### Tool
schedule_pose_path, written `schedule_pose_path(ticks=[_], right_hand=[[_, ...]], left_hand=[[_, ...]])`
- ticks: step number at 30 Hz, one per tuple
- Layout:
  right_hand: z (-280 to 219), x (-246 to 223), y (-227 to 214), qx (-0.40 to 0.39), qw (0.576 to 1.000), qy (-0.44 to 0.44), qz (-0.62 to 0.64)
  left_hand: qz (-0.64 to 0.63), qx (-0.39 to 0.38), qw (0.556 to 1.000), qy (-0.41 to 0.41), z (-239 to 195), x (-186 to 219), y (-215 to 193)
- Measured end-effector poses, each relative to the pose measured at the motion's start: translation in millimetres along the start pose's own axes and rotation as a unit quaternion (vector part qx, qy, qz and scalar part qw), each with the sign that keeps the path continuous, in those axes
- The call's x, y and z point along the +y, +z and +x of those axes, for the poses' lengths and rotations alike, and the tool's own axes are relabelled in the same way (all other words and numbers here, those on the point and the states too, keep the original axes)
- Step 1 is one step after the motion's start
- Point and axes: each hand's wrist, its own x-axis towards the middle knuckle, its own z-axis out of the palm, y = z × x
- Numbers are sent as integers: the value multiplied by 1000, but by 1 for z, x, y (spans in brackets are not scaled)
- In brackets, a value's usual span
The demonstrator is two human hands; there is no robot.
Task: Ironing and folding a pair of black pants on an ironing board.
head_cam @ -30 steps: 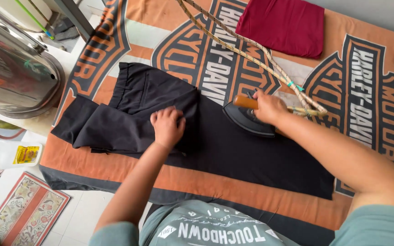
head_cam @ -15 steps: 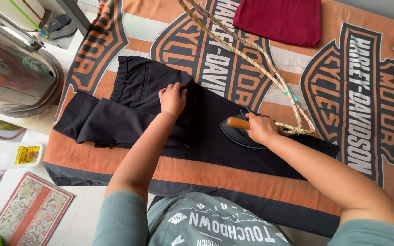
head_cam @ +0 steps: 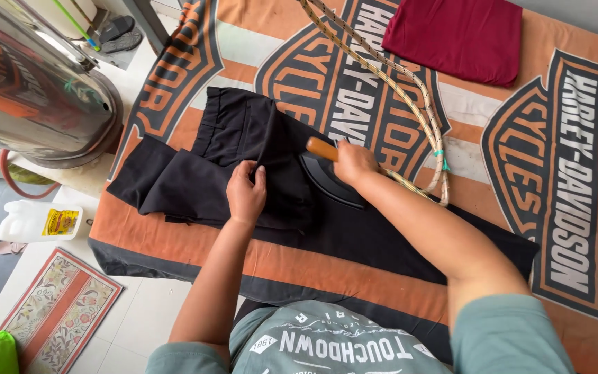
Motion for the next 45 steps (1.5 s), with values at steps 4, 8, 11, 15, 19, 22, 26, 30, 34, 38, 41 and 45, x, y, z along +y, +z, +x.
schedule_pose_path(ticks=[4, 8, 11, 15, 19, 22, 26, 30, 34, 38, 41, 45], right_hand=[[58, -34, 4, 31, 999, 31, 15], [58, -45, -17, 18, 1000, 9, 2], [48, -42, -20, -5, 1000, -8, -20], [13, -24, -24, -37, 998, -22, -42], [-37, 9, -15, -62, 997, -28, -47], [-51, 61, 7, -50, 997, -17, -59], [-151, 40, -58, -61, 995, 71, 33], [-132, 192, 22, -3, 979, 202, -6], [-174, 287, 58, -10, 949, 315, -20], [-213, 338, 81, 6, 928, 372, -8], [-224, 375, 85, 18, 912, 410, -23], [-234, 382, 49, 46, 911, 409, -5]], left_hand=[[-14, -14, 1000, -23, -19, 6, -13], [-11, -30, 999, -36, -30, 9, -27], [-24, -29, 999, -27, -38, 13, -40], [8, -69, 997, 40, -50, -6, -32], [56, -127, 987, 77, -53, -15, -24], [91, -179, 973, 111, -57, -1, -34], [158, -226, 946, 169, -68, 4, -32], [220, -214, 930, 201, -75, -8, -20], [246, -174, 929, 215, -77, -15, -9], [257, -164, 925, 227, -73, -22, 4], [273, -163, 925, 209, -75, -38, 12], [280, -162, 926, 197, -74, -47, 15]])
